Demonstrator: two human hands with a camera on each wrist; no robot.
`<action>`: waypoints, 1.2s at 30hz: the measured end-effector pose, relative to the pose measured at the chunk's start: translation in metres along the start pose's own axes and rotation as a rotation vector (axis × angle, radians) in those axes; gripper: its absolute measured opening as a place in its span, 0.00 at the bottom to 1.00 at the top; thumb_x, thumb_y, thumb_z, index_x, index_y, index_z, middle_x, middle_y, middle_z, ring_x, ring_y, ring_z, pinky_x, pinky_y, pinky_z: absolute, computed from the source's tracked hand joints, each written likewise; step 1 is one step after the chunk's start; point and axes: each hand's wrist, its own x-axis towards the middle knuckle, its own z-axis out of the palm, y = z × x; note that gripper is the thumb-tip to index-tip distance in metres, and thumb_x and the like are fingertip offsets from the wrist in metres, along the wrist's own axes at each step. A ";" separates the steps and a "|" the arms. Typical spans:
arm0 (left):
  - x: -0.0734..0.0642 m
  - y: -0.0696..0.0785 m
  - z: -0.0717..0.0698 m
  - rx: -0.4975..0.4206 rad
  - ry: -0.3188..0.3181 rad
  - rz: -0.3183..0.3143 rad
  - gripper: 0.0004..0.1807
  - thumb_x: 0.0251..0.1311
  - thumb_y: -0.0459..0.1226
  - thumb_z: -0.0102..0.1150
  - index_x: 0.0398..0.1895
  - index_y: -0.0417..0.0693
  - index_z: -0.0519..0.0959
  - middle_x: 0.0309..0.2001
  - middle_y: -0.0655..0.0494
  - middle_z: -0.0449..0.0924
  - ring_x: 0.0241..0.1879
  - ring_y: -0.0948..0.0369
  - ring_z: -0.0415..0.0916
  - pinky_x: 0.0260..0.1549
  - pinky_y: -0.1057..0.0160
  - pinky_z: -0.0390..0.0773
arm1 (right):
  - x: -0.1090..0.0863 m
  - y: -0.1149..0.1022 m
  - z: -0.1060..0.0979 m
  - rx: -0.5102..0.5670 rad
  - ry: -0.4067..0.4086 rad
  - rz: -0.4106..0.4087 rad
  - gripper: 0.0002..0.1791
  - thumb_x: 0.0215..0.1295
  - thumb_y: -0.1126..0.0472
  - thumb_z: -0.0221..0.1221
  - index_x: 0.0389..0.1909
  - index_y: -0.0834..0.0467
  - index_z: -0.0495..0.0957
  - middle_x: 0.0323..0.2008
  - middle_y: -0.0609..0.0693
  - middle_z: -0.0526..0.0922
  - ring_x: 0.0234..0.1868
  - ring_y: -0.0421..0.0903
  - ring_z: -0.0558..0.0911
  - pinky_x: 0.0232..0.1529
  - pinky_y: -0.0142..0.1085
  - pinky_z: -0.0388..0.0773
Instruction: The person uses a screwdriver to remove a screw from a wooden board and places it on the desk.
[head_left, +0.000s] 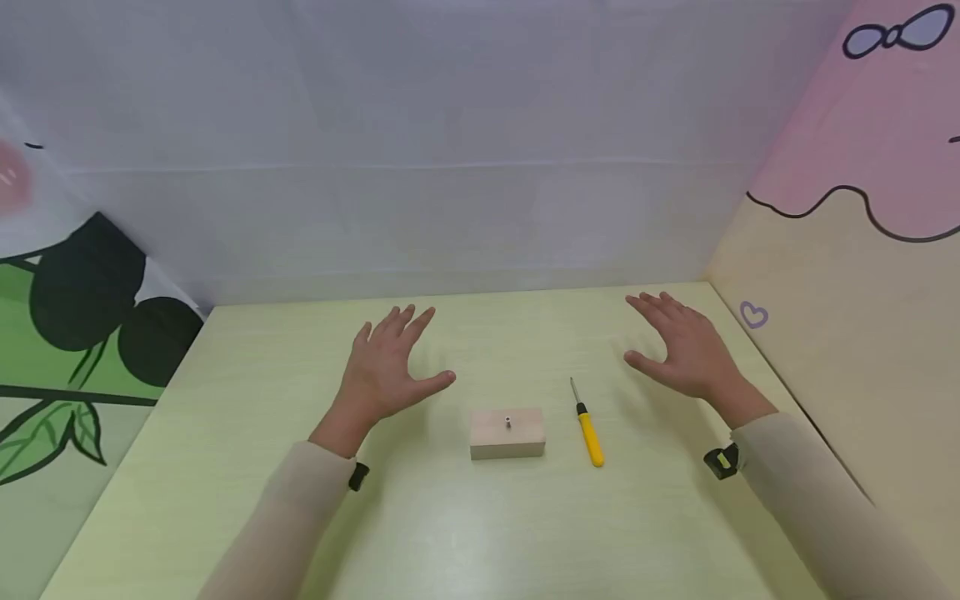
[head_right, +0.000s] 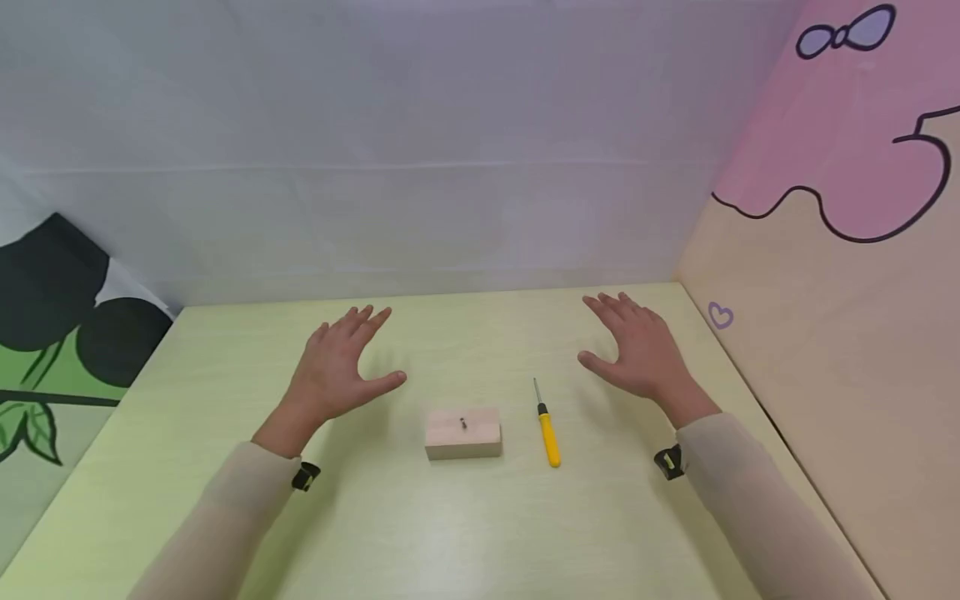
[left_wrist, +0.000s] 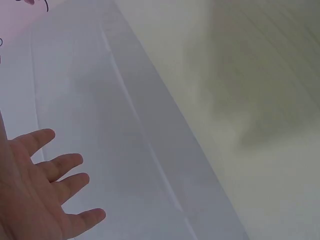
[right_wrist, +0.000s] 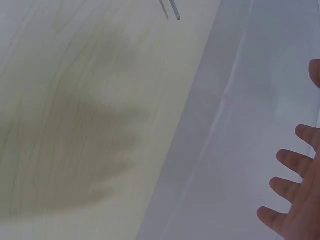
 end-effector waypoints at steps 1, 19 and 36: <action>-0.001 0.002 0.001 -0.001 -0.002 0.007 0.49 0.50 0.69 0.52 0.75 0.63 0.54 0.74 0.49 0.56 0.75 0.49 0.49 0.68 0.37 0.47 | -0.001 -0.001 0.001 0.003 -0.004 0.001 0.42 0.60 0.40 0.57 0.73 0.50 0.57 0.69 0.60 0.65 0.70 0.65 0.61 0.62 0.63 0.59; -0.017 0.032 0.022 0.037 -0.104 0.118 0.55 0.41 0.74 0.54 0.75 0.66 0.54 0.74 0.54 0.57 0.75 0.50 0.48 0.67 0.35 0.46 | -0.018 -0.026 0.019 0.039 -0.054 -0.121 0.43 0.57 0.39 0.59 0.73 0.46 0.58 0.70 0.54 0.65 0.72 0.62 0.60 0.64 0.61 0.58; -0.035 0.041 0.051 -0.118 -0.224 0.129 0.50 0.40 0.68 0.61 0.70 0.64 0.64 0.65 0.54 0.71 0.71 0.51 0.60 0.67 0.39 0.51 | -0.034 -0.032 0.039 0.044 -0.156 -0.258 0.39 0.55 0.42 0.63 0.69 0.40 0.64 0.66 0.50 0.71 0.69 0.58 0.64 0.59 0.60 0.62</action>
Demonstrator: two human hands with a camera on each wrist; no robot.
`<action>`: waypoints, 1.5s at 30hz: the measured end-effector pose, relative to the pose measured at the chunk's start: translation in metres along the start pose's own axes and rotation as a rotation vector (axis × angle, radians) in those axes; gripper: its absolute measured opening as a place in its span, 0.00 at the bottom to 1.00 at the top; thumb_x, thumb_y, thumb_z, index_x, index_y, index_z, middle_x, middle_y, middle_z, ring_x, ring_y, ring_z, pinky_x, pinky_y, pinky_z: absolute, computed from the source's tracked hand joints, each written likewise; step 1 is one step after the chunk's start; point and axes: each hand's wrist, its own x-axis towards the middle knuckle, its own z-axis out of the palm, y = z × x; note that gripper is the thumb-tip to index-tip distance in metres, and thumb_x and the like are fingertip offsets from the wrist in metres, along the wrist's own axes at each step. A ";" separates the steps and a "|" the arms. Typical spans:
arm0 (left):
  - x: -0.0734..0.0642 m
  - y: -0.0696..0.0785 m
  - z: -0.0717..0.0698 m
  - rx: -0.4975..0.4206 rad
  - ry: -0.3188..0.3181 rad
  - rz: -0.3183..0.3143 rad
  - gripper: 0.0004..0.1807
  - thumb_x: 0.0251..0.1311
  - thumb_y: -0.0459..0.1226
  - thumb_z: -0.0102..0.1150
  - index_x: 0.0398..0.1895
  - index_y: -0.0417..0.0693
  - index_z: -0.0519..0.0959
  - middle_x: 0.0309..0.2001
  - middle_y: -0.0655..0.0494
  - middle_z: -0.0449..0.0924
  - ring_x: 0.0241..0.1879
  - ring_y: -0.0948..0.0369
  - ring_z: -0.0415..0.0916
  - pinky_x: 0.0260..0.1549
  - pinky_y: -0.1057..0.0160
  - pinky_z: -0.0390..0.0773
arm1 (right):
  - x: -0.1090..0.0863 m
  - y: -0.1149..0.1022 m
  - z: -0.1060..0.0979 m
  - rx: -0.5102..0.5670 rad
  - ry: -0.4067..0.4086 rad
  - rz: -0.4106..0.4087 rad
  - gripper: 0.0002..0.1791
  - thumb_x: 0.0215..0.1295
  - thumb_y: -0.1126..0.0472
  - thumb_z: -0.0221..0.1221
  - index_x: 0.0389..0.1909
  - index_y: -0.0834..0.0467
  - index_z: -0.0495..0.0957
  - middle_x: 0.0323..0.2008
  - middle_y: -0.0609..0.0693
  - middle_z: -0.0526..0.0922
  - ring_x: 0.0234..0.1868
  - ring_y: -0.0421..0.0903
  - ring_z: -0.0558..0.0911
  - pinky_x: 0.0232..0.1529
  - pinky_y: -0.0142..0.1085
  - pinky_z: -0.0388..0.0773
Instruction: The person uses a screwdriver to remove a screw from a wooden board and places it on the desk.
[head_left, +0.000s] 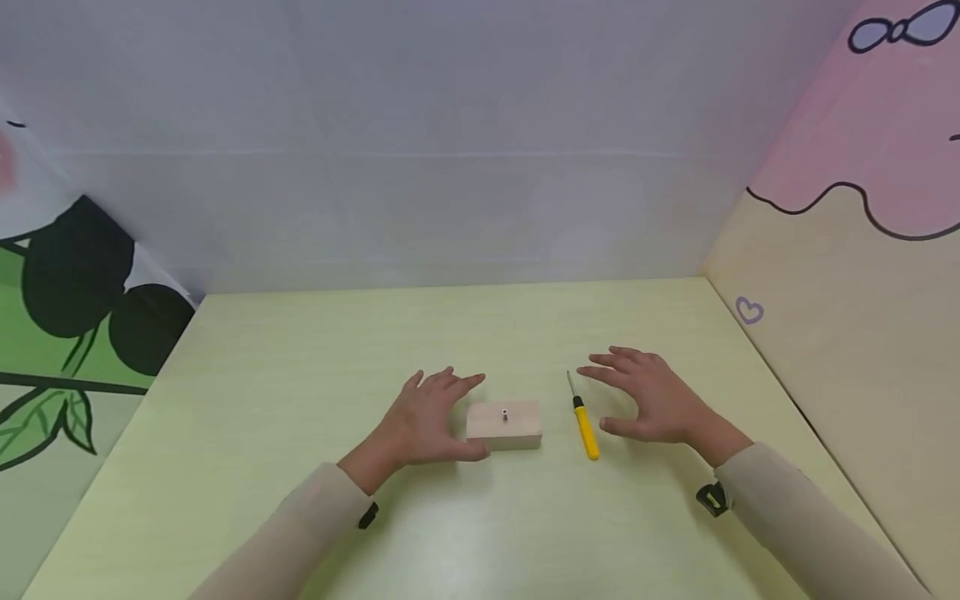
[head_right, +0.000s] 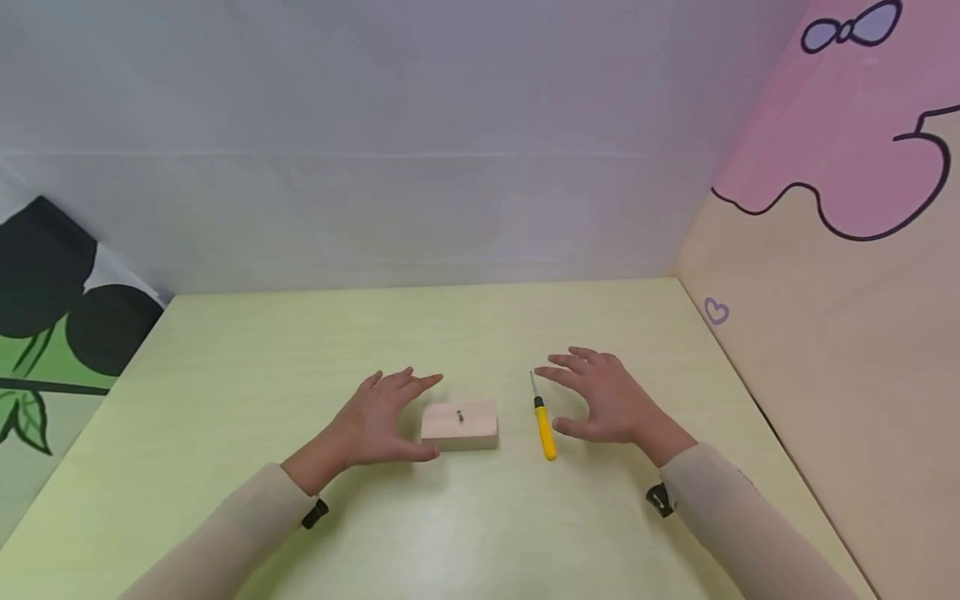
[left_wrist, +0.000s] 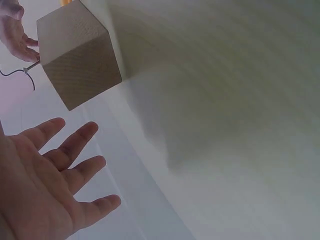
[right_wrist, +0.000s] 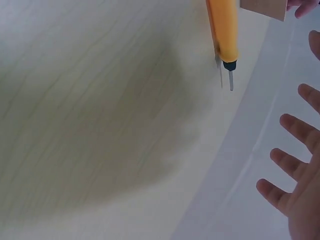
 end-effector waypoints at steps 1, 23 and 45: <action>0.000 0.000 0.002 -0.005 -0.004 -0.002 0.50 0.40 0.68 0.61 0.70 0.64 0.64 0.64 0.54 0.71 0.70 0.51 0.61 0.67 0.39 0.51 | 0.000 0.000 0.001 0.004 -0.010 -0.008 0.39 0.55 0.42 0.63 0.69 0.40 0.64 0.66 0.49 0.71 0.69 0.58 0.64 0.60 0.59 0.62; 0.004 0.001 0.011 -0.090 -0.073 -0.024 0.42 0.41 0.66 0.62 0.61 0.61 0.71 0.47 0.66 0.79 0.38 0.66 0.72 0.35 0.63 0.71 | 0.008 -0.014 0.015 0.097 -0.254 -0.167 0.24 0.50 0.62 0.63 0.50 0.42 0.81 0.57 0.46 0.80 0.65 0.56 0.71 0.61 0.57 0.66; 0.008 -0.005 0.015 -0.135 -0.098 -0.050 0.30 0.40 0.60 0.65 0.50 0.63 0.74 0.41 0.69 0.79 0.33 0.68 0.72 0.31 0.66 0.71 | 0.013 -0.018 0.036 0.104 -0.207 -0.351 0.16 0.51 0.72 0.58 0.31 0.48 0.85 0.44 0.45 0.85 0.59 0.52 0.78 0.58 0.47 0.75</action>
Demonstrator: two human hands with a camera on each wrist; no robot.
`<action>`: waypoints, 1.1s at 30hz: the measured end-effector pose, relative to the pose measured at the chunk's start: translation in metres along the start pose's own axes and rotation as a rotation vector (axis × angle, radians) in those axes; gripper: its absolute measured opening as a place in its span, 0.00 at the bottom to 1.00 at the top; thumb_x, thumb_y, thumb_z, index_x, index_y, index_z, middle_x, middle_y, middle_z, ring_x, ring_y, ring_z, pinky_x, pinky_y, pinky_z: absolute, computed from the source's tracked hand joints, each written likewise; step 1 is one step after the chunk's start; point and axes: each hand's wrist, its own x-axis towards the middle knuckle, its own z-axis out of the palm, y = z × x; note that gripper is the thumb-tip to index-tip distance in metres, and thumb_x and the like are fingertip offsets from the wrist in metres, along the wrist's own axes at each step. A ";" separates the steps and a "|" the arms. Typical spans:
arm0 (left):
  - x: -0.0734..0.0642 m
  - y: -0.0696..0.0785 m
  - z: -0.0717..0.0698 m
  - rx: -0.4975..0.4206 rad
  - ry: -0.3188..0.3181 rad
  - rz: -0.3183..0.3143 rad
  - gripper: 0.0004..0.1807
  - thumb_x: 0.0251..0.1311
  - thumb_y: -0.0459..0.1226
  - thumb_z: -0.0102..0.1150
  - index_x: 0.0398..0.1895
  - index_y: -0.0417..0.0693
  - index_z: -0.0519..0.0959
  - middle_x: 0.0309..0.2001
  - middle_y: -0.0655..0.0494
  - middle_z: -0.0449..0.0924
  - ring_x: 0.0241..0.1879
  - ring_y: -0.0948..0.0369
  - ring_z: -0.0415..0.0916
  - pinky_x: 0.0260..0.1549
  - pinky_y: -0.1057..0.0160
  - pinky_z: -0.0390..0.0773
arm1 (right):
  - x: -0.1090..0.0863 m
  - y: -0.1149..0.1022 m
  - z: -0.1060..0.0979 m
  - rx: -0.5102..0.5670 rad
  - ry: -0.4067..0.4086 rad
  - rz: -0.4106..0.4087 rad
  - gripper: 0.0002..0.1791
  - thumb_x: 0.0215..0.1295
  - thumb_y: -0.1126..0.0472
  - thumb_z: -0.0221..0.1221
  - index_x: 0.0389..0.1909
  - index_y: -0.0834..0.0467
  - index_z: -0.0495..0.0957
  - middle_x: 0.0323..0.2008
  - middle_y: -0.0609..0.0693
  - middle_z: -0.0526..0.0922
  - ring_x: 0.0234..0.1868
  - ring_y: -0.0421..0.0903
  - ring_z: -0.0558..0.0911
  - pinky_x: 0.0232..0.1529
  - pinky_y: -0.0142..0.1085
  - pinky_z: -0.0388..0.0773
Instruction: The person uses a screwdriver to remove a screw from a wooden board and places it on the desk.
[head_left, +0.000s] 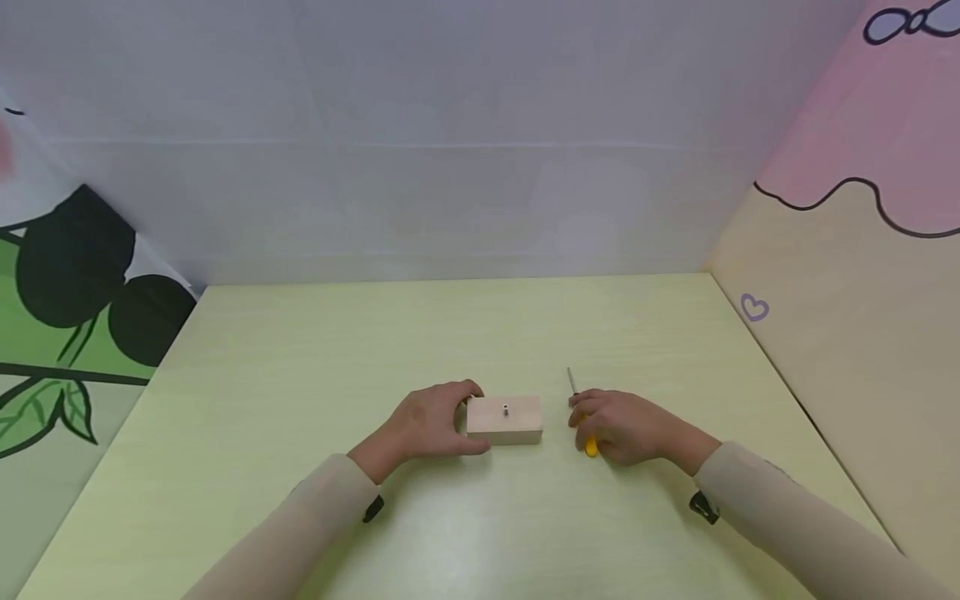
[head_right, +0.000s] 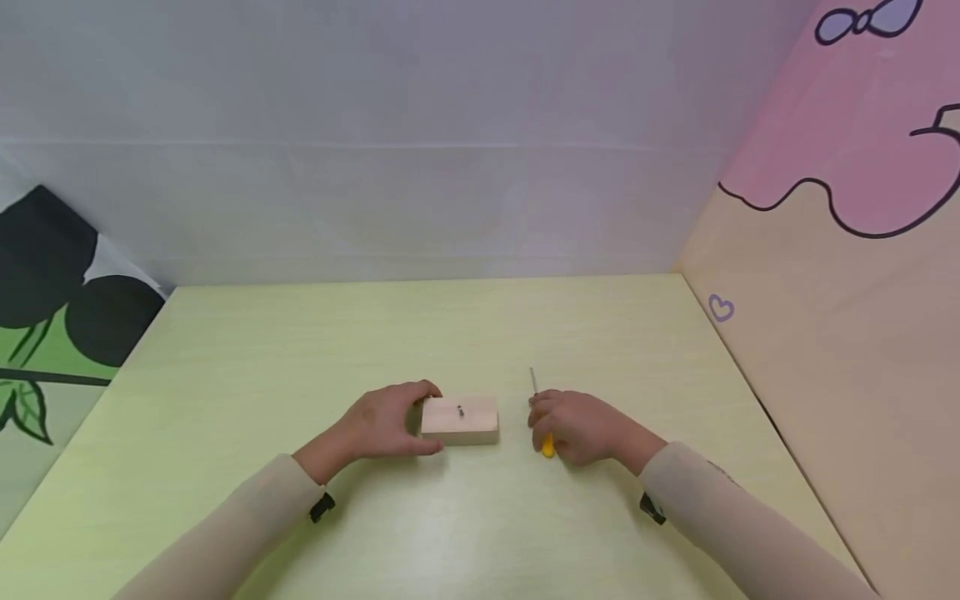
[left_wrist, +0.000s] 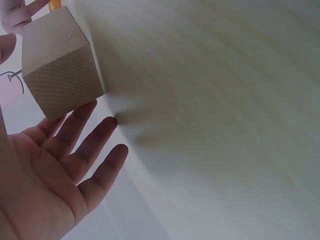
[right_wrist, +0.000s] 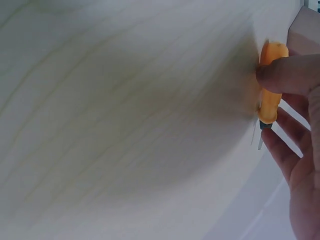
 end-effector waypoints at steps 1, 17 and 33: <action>0.000 0.000 0.000 0.002 0.001 0.001 0.30 0.40 0.60 0.65 0.49 0.63 0.74 0.41 0.69 0.79 0.33 0.69 0.72 0.31 0.66 0.71 | 0.000 0.000 0.001 -0.002 0.003 -0.005 0.16 0.50 0.72 0.58 0.30 0.48 0.85 0.43 0.45 0.84 0.59 0.52 0.78 0.57 0.46 0.75; -0.001 -0.008 0.000 -0.009 0.008 0.001 0.27 0.41 0.52 0.65 0.48 0.63 0.74 0.39 0.68 0.79 0.32 0.67 0.70 0.31 0.66 0.70 | 0.001 -0.001 -0.001 -0.024 0.032 -0.025 0.16 0.53 0.72 0.59 0.29 0.46 0.85 0.37 0.42 0.83 0.53 0.49 0.78 0.53 0.42 0.78; -0.003 -0.012 -0.001 -0.031 -0.004 0.007 0.28 0.44 0.53 0.66 0.51 0.63 0.73 0.42 0.67 0.81 0.36 0.65 0.73 0.36 0.64 0.71 | 0.004 0.003 -0.028 0.038 0.154 -0.026 0.10 0.51 0.66 0.70 0.31 0.47 0.86 0.33 0.37 0.82 0.38 0.39 0.77 0.42 0.36 0.75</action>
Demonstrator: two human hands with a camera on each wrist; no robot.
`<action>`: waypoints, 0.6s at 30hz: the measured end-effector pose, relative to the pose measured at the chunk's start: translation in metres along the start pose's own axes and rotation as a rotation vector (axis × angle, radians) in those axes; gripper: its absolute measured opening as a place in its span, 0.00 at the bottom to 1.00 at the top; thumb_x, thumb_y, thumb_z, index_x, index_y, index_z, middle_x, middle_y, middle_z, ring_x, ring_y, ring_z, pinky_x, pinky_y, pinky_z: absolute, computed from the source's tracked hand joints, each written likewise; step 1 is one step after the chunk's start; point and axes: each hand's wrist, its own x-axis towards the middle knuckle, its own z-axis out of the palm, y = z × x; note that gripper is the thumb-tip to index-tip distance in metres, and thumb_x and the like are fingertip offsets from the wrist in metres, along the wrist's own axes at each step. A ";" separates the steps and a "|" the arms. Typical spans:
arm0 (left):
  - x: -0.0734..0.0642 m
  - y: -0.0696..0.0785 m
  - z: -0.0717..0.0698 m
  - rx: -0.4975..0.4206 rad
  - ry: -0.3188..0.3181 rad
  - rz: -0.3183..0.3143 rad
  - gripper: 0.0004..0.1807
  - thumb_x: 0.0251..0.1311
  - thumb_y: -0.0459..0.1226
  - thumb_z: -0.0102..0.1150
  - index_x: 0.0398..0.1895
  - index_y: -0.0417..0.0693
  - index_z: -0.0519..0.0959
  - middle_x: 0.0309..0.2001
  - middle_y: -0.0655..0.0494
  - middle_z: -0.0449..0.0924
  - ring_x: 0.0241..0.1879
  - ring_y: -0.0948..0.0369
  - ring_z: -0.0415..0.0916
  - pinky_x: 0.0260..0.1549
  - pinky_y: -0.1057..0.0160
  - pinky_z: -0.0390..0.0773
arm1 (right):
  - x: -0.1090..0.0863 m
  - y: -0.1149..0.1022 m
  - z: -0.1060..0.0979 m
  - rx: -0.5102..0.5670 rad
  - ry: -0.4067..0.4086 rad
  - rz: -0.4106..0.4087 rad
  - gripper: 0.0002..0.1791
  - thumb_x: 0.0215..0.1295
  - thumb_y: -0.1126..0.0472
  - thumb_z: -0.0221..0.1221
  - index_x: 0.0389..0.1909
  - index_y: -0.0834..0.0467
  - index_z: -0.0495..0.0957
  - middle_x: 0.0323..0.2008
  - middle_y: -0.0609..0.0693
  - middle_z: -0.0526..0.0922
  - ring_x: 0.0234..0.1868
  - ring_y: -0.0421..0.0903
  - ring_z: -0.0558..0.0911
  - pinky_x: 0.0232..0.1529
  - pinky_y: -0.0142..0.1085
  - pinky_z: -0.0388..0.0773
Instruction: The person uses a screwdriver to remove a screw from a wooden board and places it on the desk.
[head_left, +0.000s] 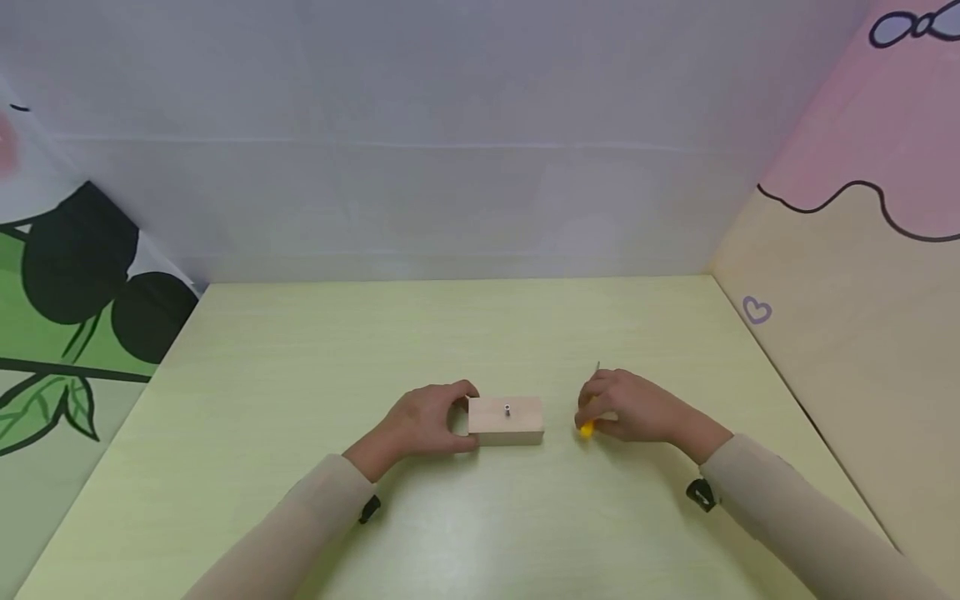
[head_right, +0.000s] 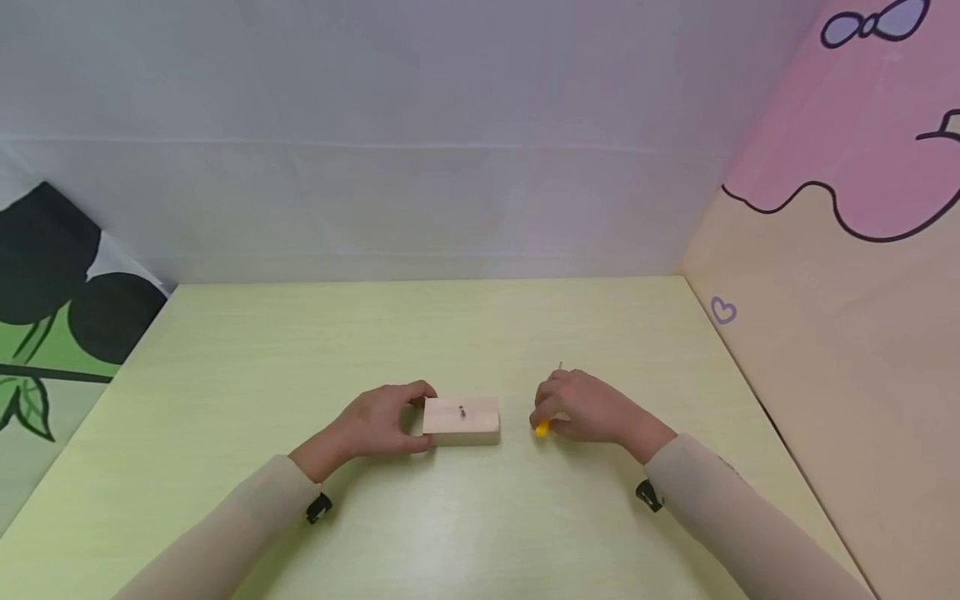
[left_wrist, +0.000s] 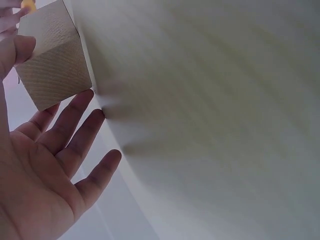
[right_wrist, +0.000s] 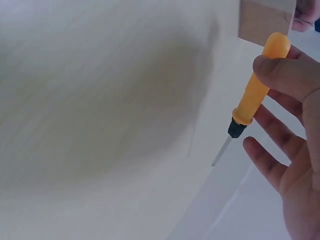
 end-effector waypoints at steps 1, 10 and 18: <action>0.000 0.000 0.000 -0.001 -0.001 0.000 0.28 0.44 0.53 0.66 0.51 0.63 0.73 0.42 0.67 0.81 0.36 0.65 0.74 0.36 0.64 0.71 | 0.001 0.000 -0.002 -0.001 0.007 -0.001 0.11 0.51 0.66 0.70 0.32 0.47 0.86 0.33 0.37 0.82 0.38 0.39 0.77 0.41 0.35 0.75; 0.001 0.000 0.000 -0.009 -0.002 -0.002 0.27 0.44 0.52 0.66 0.51 0.63 0.73 0.42 0.67 0.82 0.37 0.64 0.74 0.37 0.64 0.71 | 0.009 -0.001 -0.018 0.002 0.056 0.077 0.12 0.53 0.64 0.69 0.37 0.48 0.85 0.35 0.37 0.83 0.36 0.37 0.79 0.40 0.36 0.76; 0.002 -0.001 0.000 -0.007 -0.003 -0.002 0.27 0.43 0.53 0.66 0.50 0.64 0.73 0.42 0.67 0.82 0.36 0.65 0.74 0.37 0.65 0.71 | 0.015 -0.004 -0.029 0.114 0.191 0.222 0.14 0.54 0.62 0.69 0.43 0.51 0.81 0.38 0.39 0.84 0.37 0.36 0.80 0.39 0.37 0.80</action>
